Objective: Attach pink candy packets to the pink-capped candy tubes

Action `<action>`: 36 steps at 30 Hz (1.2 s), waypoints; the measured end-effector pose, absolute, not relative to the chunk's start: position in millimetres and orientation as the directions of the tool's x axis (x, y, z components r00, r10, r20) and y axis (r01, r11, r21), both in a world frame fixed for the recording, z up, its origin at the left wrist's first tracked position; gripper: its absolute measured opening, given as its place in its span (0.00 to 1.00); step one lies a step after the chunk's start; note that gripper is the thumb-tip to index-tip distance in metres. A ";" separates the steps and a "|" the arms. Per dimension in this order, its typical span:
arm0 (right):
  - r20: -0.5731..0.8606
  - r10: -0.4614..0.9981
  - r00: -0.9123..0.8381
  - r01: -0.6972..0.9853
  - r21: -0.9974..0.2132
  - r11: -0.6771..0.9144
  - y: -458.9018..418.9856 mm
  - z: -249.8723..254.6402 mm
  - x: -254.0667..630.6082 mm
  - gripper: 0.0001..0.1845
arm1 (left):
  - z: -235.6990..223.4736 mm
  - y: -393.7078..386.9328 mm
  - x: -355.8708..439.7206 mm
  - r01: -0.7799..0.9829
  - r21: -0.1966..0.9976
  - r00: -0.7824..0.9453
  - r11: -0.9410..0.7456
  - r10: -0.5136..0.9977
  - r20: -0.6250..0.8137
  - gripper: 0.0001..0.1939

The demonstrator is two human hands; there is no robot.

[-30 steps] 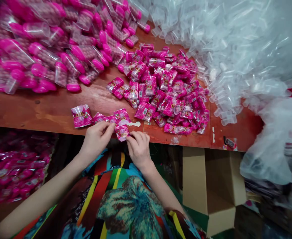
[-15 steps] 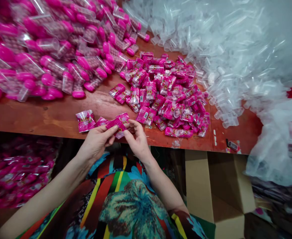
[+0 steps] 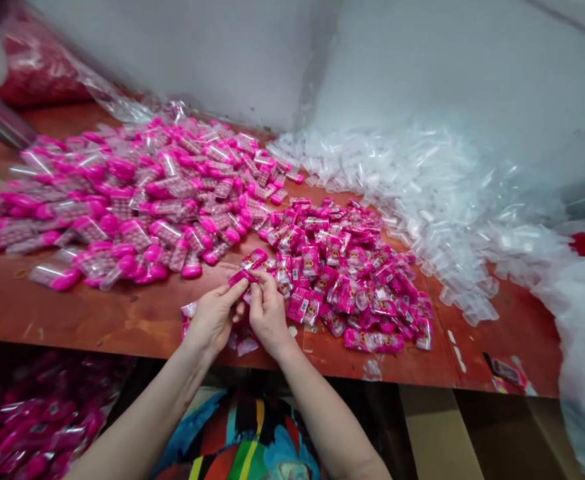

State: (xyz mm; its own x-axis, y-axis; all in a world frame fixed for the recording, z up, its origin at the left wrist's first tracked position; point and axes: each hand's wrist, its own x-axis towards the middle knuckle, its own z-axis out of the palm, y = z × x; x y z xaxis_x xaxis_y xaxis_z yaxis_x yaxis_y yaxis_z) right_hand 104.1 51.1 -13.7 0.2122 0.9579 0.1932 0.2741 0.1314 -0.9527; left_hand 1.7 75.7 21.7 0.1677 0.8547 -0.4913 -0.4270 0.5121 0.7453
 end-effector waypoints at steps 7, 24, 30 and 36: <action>0.278 0.951 -0.134 0.562 -0.769 0.304 101.8 4.0 116.1 0.16 | 29.0 91.2 -27.3 -0.446 0.768 0.106 0.460 0.879 -0.464 0.15; -0.255 0.917 -0.306 0.951 -0.037 0.307 226.2 24.4 163.5 0.16 | 30.8 86.5 -65.4 -0.579 0.678 0.047 0.453 0.848 -0.527 0.15; -0.216 0.926 -0.310 0.948 0.005 0.318 217.6 23.1 166.5 0.21 | 27.7 84.7 -62.0 -0.650 0.599 0.070 0.468 0.822 -0.565 0.15; 0.336 0.930 -0.147 0.764 -0.559 0.323 154.2 37.4 141.9 0.14 | 28.9 82.5 -57.0 -0.741 0.516 0.089 0.429 0.825 -0.558 0.12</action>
